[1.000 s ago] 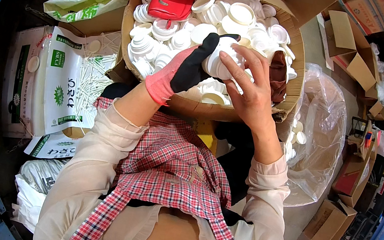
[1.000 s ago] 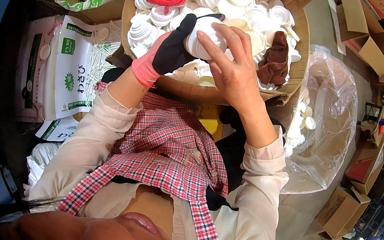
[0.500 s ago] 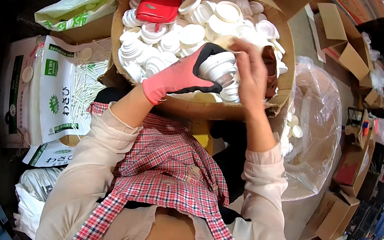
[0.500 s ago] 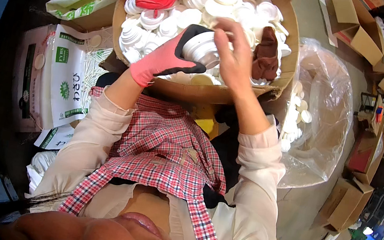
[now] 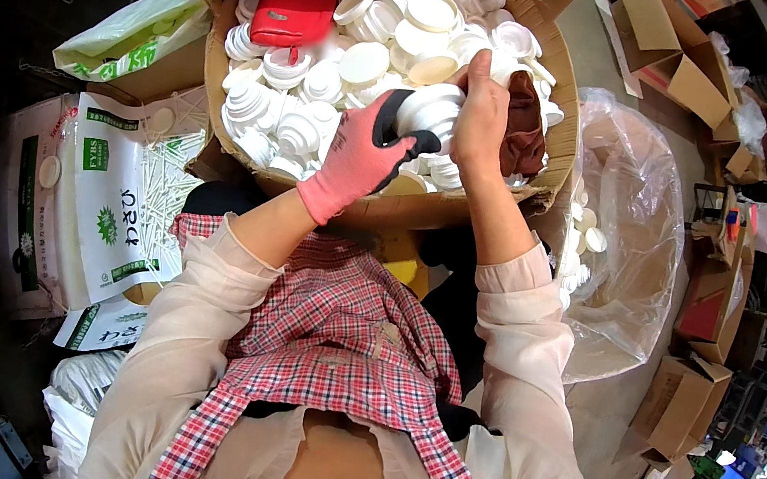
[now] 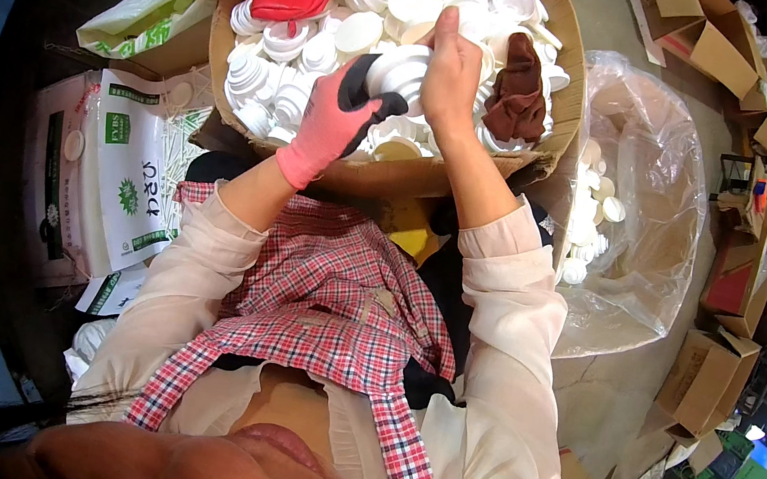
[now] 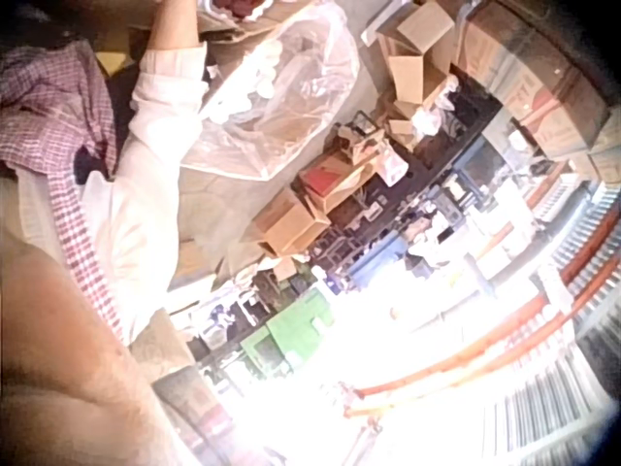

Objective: The person repeatedly picks up small white plastic containers and lids from a cardboard box, aligns them, and snaps them together. The person then places the assembled units back into the box. The person also briefly handles a red plastic case and a brown cloth.

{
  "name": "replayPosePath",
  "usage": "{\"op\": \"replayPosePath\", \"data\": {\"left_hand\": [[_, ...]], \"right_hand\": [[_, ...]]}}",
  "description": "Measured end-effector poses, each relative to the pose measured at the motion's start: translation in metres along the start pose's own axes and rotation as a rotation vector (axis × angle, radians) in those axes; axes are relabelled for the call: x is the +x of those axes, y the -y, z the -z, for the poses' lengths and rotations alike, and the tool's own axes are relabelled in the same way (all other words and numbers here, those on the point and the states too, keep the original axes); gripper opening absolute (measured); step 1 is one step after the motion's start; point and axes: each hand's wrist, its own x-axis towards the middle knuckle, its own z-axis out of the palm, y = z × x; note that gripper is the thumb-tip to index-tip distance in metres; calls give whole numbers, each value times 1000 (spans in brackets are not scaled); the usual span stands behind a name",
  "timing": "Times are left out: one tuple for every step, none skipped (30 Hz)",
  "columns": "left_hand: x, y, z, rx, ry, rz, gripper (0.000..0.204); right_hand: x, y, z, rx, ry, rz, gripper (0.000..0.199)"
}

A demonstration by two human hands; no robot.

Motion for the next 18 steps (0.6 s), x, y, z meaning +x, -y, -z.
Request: {"op": "replayPosePath", "data": {"left_hand": [[2, 7, 1, -93, -5, 12, 43], [8, 5, 4, -185, -7, 23, 42], [21, 2, 10, -457, 37, 139, 41], [16, -3, 15, -758, 158, 227, 42], [17, -2, 16, -811, 173, 210, 45], [19, -1, 17, -864, 190, 195, 49], [21, 0, 18, -877, 214, 232, 49], [22, 2, 17, -890, 241, 272, 49], [23, 5, 17, -901, 266, 315, 49], [24, 27, 18, -702, 239, 281, 48], [25, 63, 21, -507, 215, 243, 47], [34, 78, 30, -395, 143, 185, 45], [42, 92, 41, -277, 61, 135, 43], [48, 83, 56, -220, -53, 84, 40], [54, 71, 71, -153, -169, 37, 38], [60, 50, 82, -78, -257, -2, 36], [63, 55, 96, 206, -256, -20, 35], [66, 62, 102, 475, -243, -37, 35]], "right_hand": [[1, -1, 0, 49, -4, -43, 69], [3, -2, 0, 99, -11, -84, 70], [7, -3, 1, 381, 47, -232, 71], [8, 1, 10, 585, 189, -300, 70], [6, 6, 18, 611, 252, -311, 69], [3, 10, 23, 637, 313, -321, 68], [0, 13, 25, 598, 316, -350, 65], [-2, 16, 27, 557, 314, -379, 62], [-6, 18, 28, 520, 314, -411, 59], [-14, 22, 25, 392, 295, -325, 45], [-15, 20, 32, 274, 351, -193, 43], [-14, 13, 46, 155, 400, -64, 44], [-8, 14, 68, 24, 245, -13, 51], [3, 5, 101, -34, 85, 29, 51], [6, 4, 133, -70, -123, 117, 49], [18, -37, 195, -324, -317, 182, 48], [14, -51, 224, -345, -422, 184, 51], [11, -90, 279, -869, -536, 202, 56]]}}
